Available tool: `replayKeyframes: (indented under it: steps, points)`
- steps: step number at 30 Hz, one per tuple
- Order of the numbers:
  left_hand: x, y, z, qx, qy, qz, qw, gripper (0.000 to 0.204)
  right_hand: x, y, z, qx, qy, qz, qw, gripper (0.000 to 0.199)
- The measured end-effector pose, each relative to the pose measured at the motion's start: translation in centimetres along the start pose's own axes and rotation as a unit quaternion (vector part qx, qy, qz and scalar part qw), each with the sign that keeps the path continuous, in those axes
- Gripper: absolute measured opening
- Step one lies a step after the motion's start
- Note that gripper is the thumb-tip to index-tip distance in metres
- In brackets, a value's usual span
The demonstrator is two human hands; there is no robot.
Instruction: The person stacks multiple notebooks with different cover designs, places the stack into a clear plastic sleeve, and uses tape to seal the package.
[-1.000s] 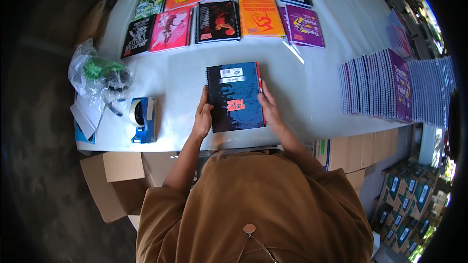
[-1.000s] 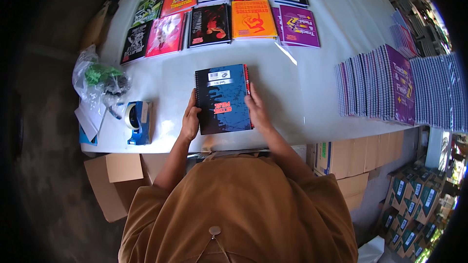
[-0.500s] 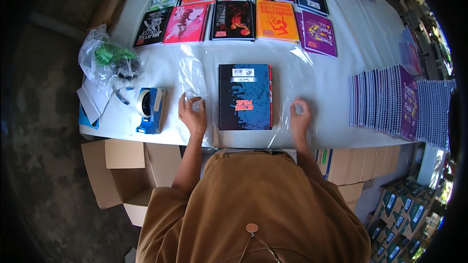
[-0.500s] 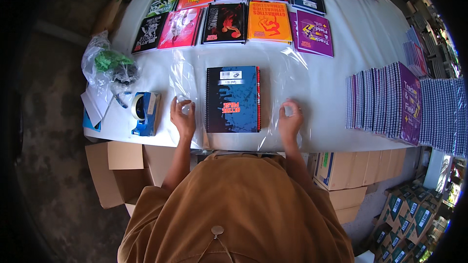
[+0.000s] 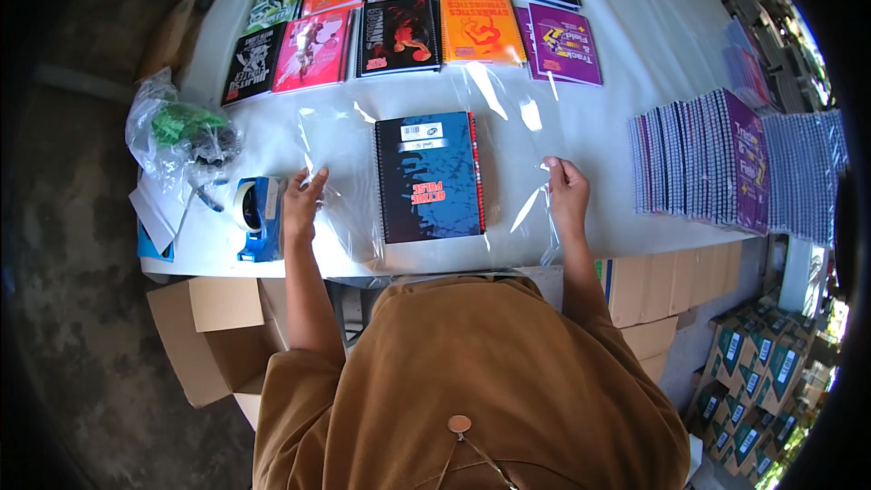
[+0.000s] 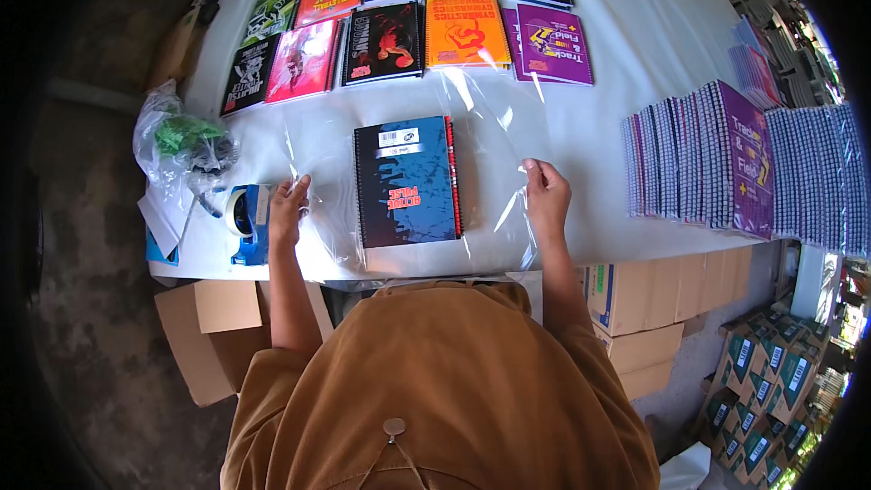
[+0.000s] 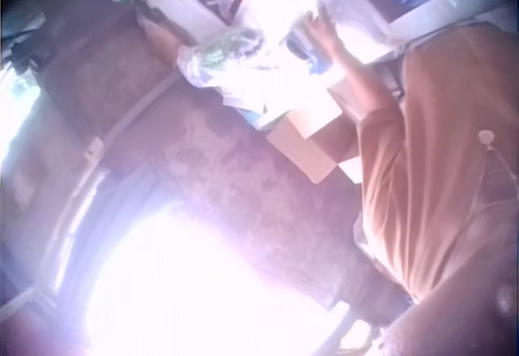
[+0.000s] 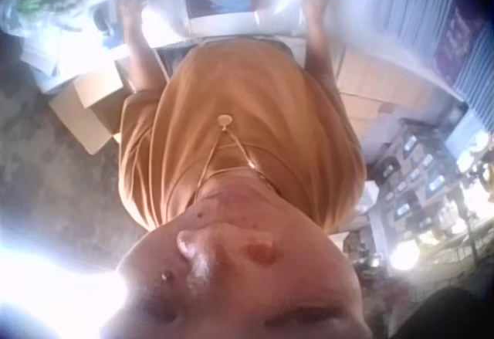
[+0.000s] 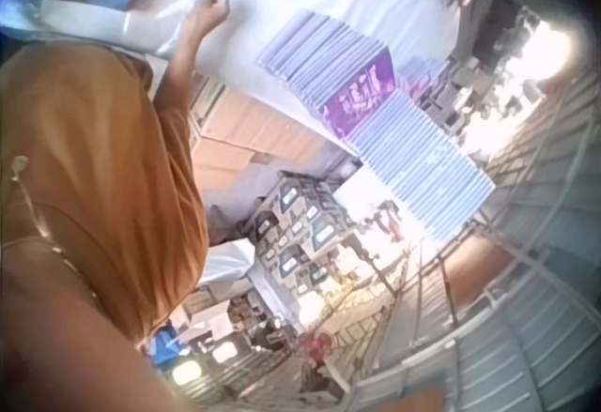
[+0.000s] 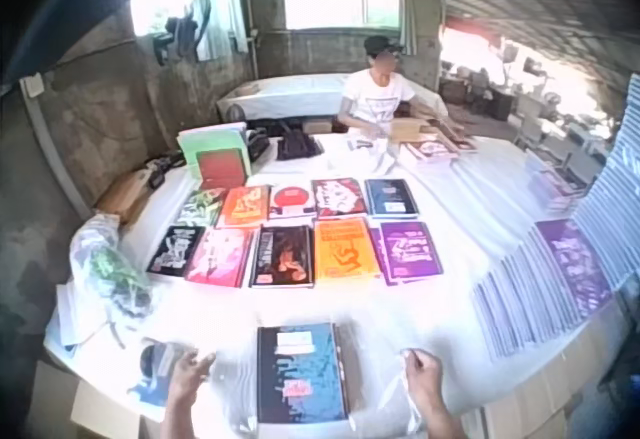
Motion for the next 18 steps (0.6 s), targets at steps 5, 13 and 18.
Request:
replayKeyframes:
  steps: [5,13,18]
  points:
    - [0.2,-2.4,-0.5,0.068,-0.061,-0.008,0.996,0.024,0.7,0.5,-1.0,-0.032,-0.073,0.011,0.997,0.024]
    - [-0.3,-1.3,-0.8,0.120,0.038,-0.093,0.988,0.019,1.3,0.1,0.3,-0.001,0.075,0.014,0.997,0.028]
    - [-0.6,-0.9,0.3,0.087,0.091,-0.049,0.991,0.036,-0.4,2.7,0.8,-0.030,-0.170,0.019,0.985,0.028]
Point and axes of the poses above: each hand's wrist, its own x-axis towards the middle knuckle, its own y-axis out of the palm, z = x × y, the point moved 2 cm from there along x, towards the middle knuckle, and after that the axes turned 3 degrees about x, right-handed, at the moved point
